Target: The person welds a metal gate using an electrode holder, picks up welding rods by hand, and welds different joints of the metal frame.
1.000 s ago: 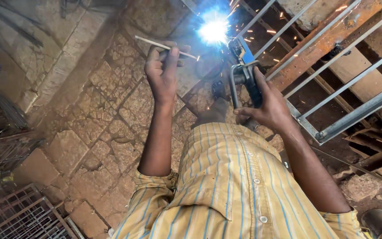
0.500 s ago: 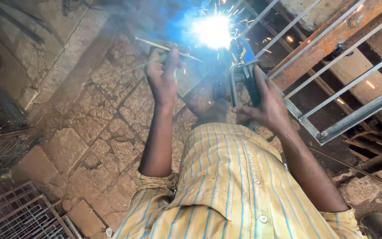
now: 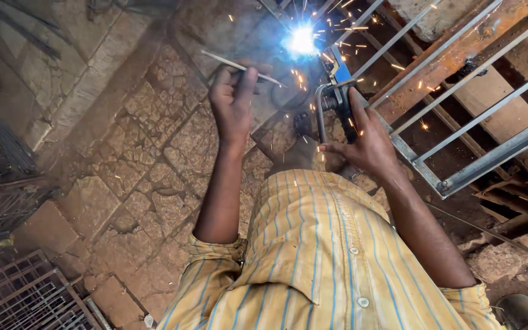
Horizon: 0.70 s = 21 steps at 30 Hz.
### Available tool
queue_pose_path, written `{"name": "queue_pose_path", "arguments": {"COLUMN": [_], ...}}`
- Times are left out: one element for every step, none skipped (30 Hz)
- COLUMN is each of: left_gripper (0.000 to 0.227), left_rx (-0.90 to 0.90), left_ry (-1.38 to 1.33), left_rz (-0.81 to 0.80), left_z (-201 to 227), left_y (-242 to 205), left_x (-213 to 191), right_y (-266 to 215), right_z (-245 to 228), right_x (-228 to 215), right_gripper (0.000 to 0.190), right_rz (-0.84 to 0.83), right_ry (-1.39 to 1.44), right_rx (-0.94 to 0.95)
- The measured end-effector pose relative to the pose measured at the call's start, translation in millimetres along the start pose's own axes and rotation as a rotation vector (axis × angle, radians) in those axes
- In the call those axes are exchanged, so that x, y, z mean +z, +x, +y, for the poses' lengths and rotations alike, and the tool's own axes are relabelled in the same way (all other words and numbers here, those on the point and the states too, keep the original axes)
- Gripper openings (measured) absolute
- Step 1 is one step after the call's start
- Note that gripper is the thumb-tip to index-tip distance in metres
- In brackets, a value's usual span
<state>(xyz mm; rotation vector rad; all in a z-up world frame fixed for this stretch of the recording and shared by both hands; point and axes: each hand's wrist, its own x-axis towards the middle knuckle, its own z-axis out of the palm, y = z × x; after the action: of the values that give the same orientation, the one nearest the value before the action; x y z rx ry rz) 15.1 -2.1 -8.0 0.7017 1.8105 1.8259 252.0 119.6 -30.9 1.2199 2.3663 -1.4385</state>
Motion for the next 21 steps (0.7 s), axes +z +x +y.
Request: {"name": "queue_pose_path", "arguments": {"left_gripper": [0.013, 0.012, 0.012, 0.013, 0.014, 0.015, 0.015, 0.016, 0.017, 0.020, 0.023, 0.026, 0.015, 0.011, 0.011, 0.015, 0.015, 0.015, 0.015, 0.015, 0.015], "left_rx": [0.008, 0.016, 0.023, 0.037, 0.051, 0.065, 0.015, -0.036, -0.090, -0.021, 0.052, 0.127, 0.067, 0.184, 0.304, 0.423, 0.505, 0.504, 0.497, 0.487, 0.476], "left_ry": [-0.004, -0.007, -0.011, 0.000, 0.010, 0.020, -0.189, -0.398, -0.607, -0.672, -0.735, -0.797, -0.811, -0.787, -0.755, -0.714, -0.729, -0.753, -0.769, -0.782, -0.788], "left_rz": [-0.030, -0.061, -0.091, -0.085, -0.079, -0.073, -0.079, -0.084, -0.087, -0.163, -0.239, -0.314, -0.329, -0.521, -0.714, -0.907, -1.077, -1.126, -1.172, -1.208, -1.224], "left_z": [-1, -2, -2, -1, 0, 3, 8, 15, 23, 33, 45, 59, 78, 95, 113, 132, 149, 159, 167, 172, 175], "left_y": [-1, -4, -6, -8, -9, -11, -13, -16, -21, -28, -37, -49, -67, -75, -82, -88, -93, -94, -96, -97, -97], "left_x": [1, 3, 6, 8, 11, 15, 19, 22, 25, 28, 31, 34, 33, 34, 35, 35, 38, 46, 51, 57, 60], "right_y": [0, 1, 2, 3, 4, 4, 4, 4, 4, 3, 4, 4, 3, 1, -2, -9, -14, -16, -19, -22, -27], "right_z": [1, 3, 5, 8, 10, 12, 13, 14, 15, 15, 15, 15, 15, 14, 14, 14, 14, 16, 20, 24, 29], "right_x": [1, 3, 4, 5, 6, 8, 9, 9, 10, 10, 9, 9, 8, 8, 9, 9, 10, 7, 1, -4, -9], "right_gripper": [0.136, 0.136, 0.136, 0.136, 0.136, 0.136, 0.137, 0.137, 0.137, 0.137, 0.136, 0.135, 0.133, 0.131, 0.132, 0.132, 0.133, 0.132, 0.131, 0.130, 0.130], "right_rz": [0.005, 0.009, 0.042, 0.074, 0.107, 0.106, 0.107, 0.108, 0.108, 0.108, 0.111, 0.131, 0.146, 0.162, 0.151, 0.140, 0.127, 0.135, 0.141, 0.147, 0.145], "right_ry": [0.008, 0.015, 0.003, -0.008, -0.021, -0.012, -0.003, 0.006, 0.019, 0.032, 0.045, 0.080, 0.116, 0.151, 0.197, 0.243, 0.288, 0.271, 0.257, 0.243, 0.270], "right_rx": [-0.005, -0.011, -0.064, -0.118, -0.170, -0.163, -0.157, -0.150, -0.162, -0.175, -0.188, -0.215, -0.239, -0.264, -0.190, -0.115, -0.042, -0.042, -0.041, -0.039, -0.056]}}
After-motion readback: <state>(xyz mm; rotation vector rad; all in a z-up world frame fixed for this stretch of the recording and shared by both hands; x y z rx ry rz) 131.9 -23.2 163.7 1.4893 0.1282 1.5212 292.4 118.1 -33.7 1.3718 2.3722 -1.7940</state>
